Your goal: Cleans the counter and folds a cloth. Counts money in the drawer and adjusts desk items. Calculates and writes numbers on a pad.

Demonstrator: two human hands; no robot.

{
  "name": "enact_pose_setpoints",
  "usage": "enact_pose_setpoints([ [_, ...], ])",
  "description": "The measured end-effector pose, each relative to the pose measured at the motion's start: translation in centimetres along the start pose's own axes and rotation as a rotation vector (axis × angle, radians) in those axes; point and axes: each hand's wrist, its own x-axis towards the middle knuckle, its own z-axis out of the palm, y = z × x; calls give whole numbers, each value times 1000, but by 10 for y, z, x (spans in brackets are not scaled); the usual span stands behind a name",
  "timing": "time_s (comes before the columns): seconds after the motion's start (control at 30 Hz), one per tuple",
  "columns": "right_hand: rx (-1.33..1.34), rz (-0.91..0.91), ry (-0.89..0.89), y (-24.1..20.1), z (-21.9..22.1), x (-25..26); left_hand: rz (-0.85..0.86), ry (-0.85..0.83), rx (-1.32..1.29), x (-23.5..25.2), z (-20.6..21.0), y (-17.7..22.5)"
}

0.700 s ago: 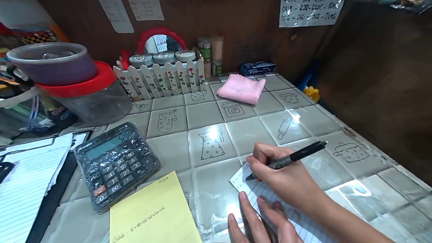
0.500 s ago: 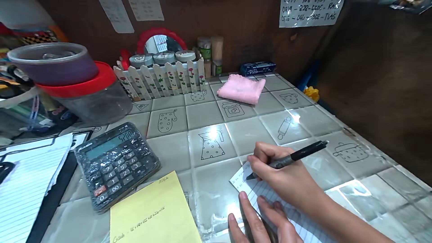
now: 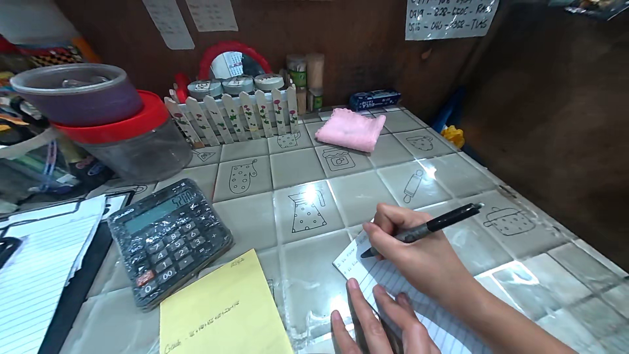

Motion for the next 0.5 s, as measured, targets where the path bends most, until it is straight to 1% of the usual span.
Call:
enact_pose_setpoints([
  [0.3, -60, -58, 2, -1, 1, -1, 27, 8, -10, -2, 4, -3],
  [0.43, -44, -58, 12, 0, 0, 0, 29, -9, -10, -1, 2, -3],
  [0.5, -18, -23, 22, 1, 0, 1, 35, -9, 4, -1, 2, -3],
])
